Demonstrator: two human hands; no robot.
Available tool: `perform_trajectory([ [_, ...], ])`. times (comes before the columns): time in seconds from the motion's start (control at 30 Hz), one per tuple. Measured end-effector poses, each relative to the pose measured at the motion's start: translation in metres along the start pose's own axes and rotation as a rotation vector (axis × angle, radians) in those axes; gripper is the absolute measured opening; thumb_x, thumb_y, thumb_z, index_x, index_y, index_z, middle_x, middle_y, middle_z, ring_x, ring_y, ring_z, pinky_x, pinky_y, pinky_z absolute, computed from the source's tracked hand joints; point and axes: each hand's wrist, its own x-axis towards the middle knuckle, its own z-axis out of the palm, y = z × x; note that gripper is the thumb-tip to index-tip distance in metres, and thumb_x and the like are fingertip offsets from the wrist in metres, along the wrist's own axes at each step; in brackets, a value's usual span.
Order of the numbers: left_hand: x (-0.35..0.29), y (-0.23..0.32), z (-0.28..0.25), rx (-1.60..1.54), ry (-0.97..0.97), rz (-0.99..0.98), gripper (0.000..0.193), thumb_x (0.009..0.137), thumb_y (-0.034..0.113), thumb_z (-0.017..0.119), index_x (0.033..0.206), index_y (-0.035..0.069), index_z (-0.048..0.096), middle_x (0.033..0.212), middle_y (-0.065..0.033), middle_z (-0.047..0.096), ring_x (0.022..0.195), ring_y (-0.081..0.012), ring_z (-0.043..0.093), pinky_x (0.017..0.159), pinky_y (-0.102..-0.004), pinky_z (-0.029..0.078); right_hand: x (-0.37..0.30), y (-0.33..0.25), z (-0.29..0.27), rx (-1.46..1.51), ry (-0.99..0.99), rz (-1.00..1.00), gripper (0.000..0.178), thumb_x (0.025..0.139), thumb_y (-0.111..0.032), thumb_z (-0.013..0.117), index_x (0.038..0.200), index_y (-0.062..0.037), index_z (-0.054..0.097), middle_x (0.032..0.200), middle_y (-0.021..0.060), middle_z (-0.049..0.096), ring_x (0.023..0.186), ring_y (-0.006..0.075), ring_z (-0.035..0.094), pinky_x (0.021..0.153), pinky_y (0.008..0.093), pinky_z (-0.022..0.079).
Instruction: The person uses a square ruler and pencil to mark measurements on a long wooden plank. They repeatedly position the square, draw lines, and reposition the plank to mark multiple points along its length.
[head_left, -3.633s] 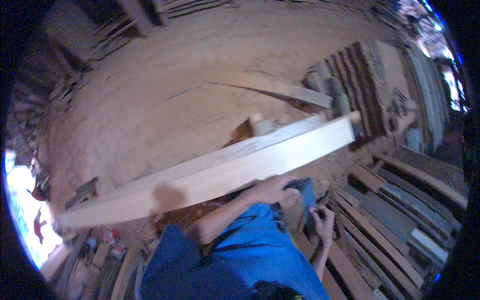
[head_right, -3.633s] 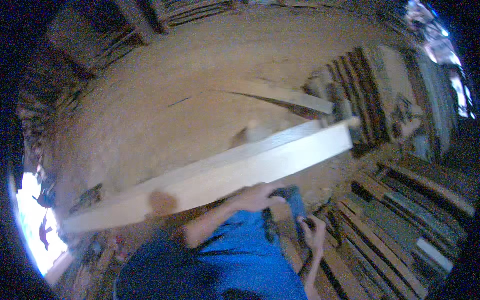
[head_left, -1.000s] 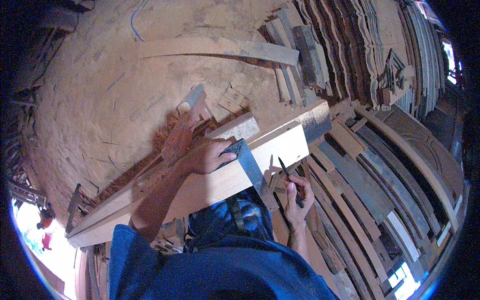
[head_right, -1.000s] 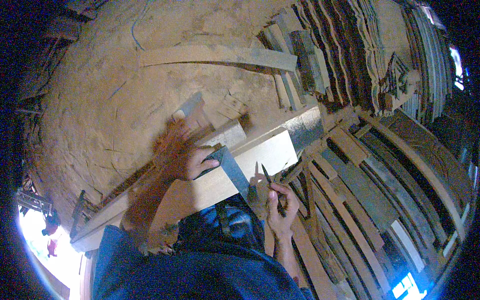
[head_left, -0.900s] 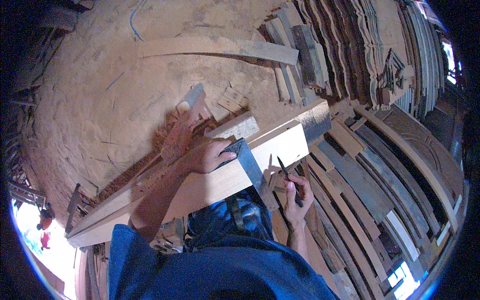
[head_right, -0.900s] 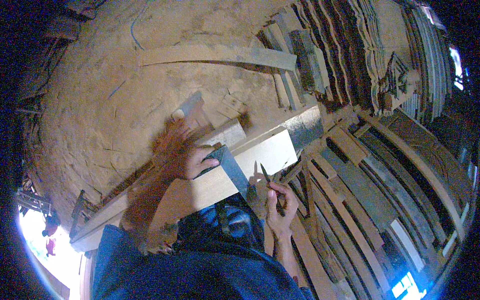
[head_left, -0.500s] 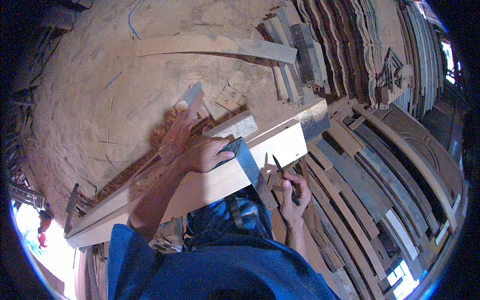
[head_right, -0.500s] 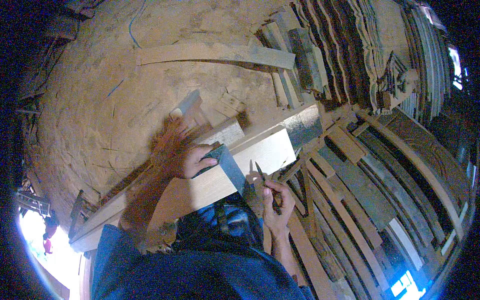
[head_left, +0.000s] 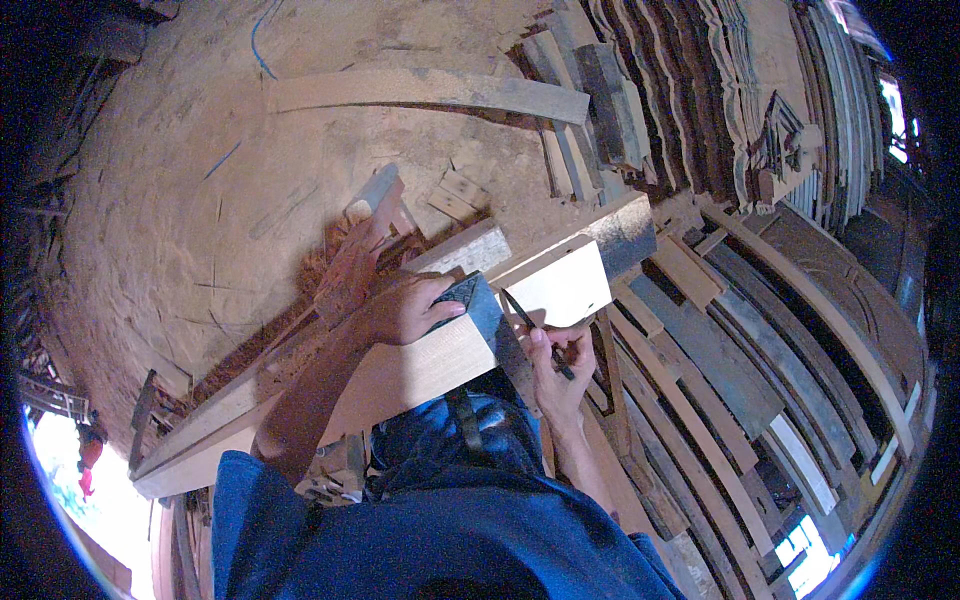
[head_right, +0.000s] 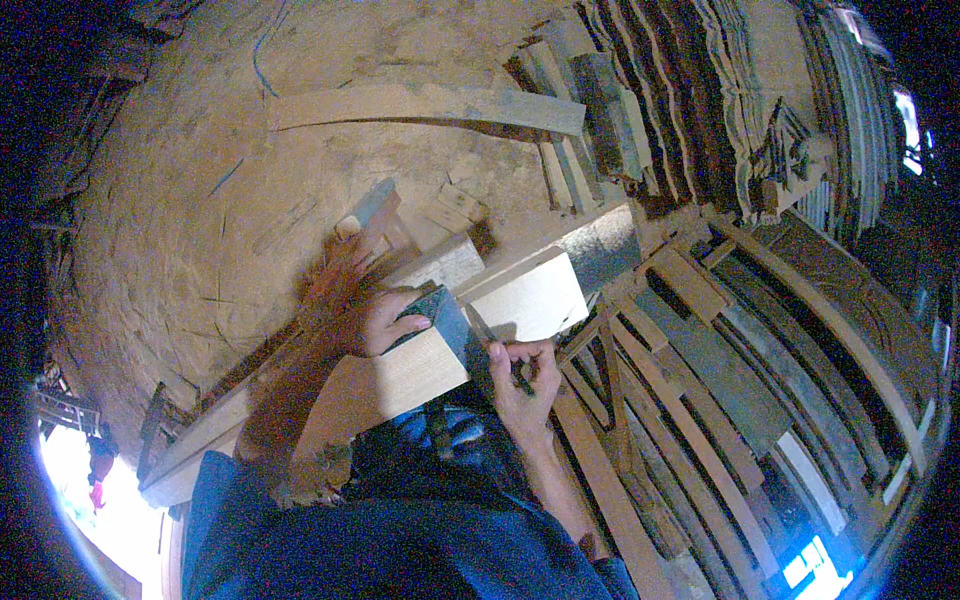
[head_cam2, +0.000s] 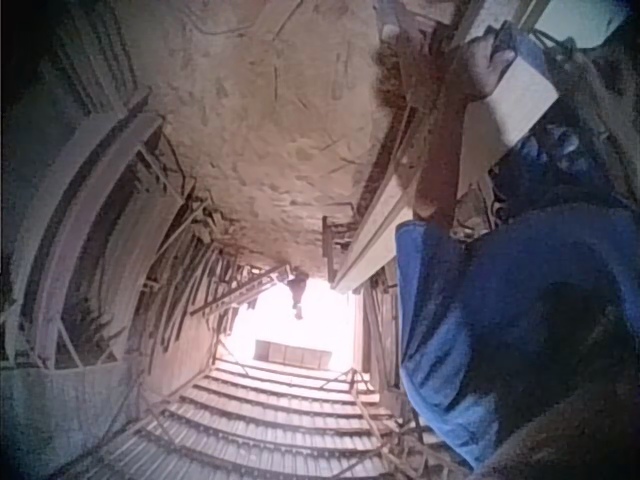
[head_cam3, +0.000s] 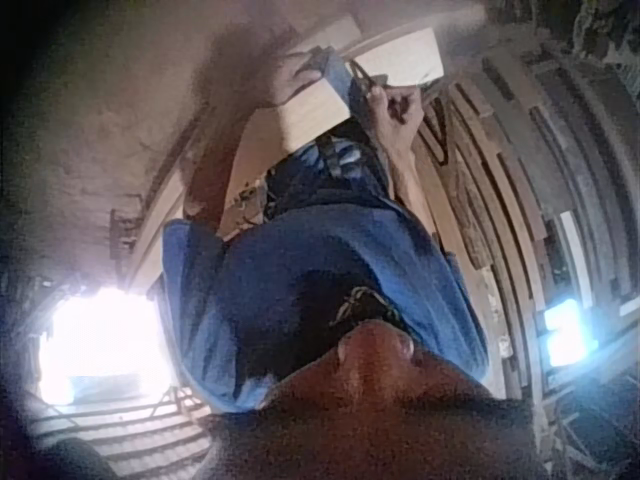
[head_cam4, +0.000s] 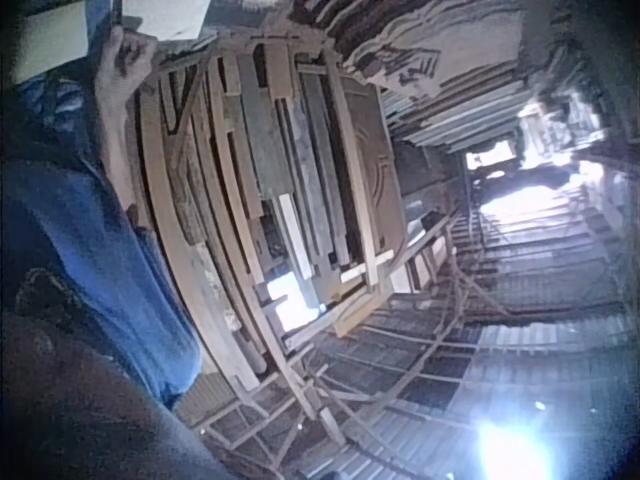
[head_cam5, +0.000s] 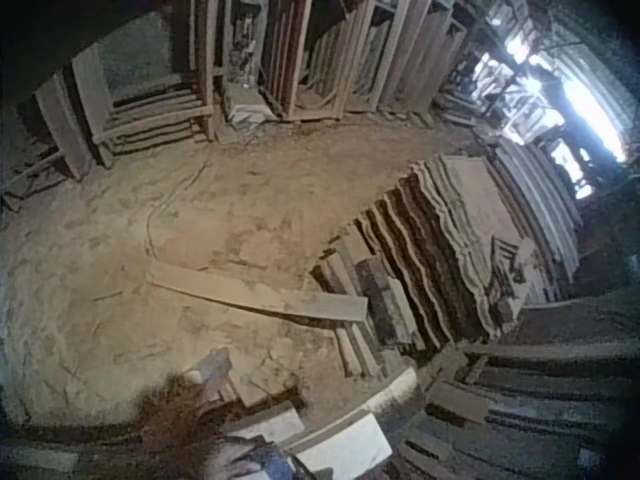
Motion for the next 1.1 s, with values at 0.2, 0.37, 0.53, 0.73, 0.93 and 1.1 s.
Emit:
perform_trajectory([
  [0.2,-0.002,0.032,-0.016,0.180,0.028,0.002,0.038,0.100,0.035,0.060,0.103,-0.002,0.059,0.095,-0.0282,0.066,0.093,-0.0427,0.066,0.080,-0.0472,0.049,0.007,-0.004,0.011,0.027,0.004,0.072,0.027,0.090,-0.016,0.078,0.078,-0.0052,0.057,0.071,0.0006,0.059,0.065,0.0075,0.049,0.061,0.0257,0.042],
  [0.37,-0.003,0.059,-0.029,0.299,0.075,0.060,0.037,0.099,0.034,0.062,0.104,-0.003,0.060,0.097,-0.0280,0.066,0.093,-0.0431,0.066,0.080,-0.0472,0.049,0.000,-0.004,-0.002,-0.075,-0.050,-0.021,0.031,0.090,-0.018,0.078,0.073,-0.0063,0.055,0.064,0.0005,0.058,0.060,0.0066,0.048,0.056,0.0261,0.040],
  [0.53,-0.003,0.053,-0.023,0.195,0.039,-0.018,0.035,0.098,0.031,0.063,0.107,-0.003,0.060,0.096,-0.0283,0.066,0.094,-0.0429,0.066,0.081,-0.0470,0.050,-0.012,-0.004,-0.040,-0.221,-0.176,-0.133,0.028,0.089,-0.008,0.072,0.070,-0.0066,0.052,0.062,0.0046,0.055,0.054,0.0092,0.047,0.051,0.0265,0.037],
  [0.73,-0.001,0.040,-0.017,0.130,-0.026,-0.093,0.037,0.098,0.031,0.062,0.113,-0.003,0.060,0.100,-0.0284,0.067,0.098,-0.0435,0.065,0.083,-0.0476,0.049,0.016,-0.033,-0.005,-0.131,-0.041,-0.207,0.030,0.089,-0.015,0.077,0.072,-0.0063,0.054,0.063,0.0047,0.056,0.054,0.0105,0.047,0.050,0.0281,0.037],
  [0.93,-0.002,0.064,-0.025,0.275,0.008,-0.089,0.041,0.099,0.035,0.059,0.117,-0.001,0.061,0.103,-0.0279,0.067,0.099,-0.0446,0.065,0.087,-0.0494,0.049,-0.004,0.010,-0.025,-0.088,-0.136,-0.159,0.030,0.089,-0.013,0.076,0.072,-0.0053,0.052,0.060,0.0074,0.054,0.055,0.0114,0.051,0.052,0.0294,0.040],
  [1.1,0.000,0.065,-0.026,0.340,0.017,-0.048,0.042,0.099,0.036,0.059,0.118,0.000,0.060,0.106,-0.0278,0.068,0.101,-0.0447,0.065,0.089,-0.0502,0.049,-0.013,0.023,-0.046,0.092,-0.016,-0.027,0.027,0.088,-0.009,0.074,0.073,-0.0070,0.052,0.071,0.0035,0.060,0.063,0.0096,0.054,0.057,0.0281,0.043],
])
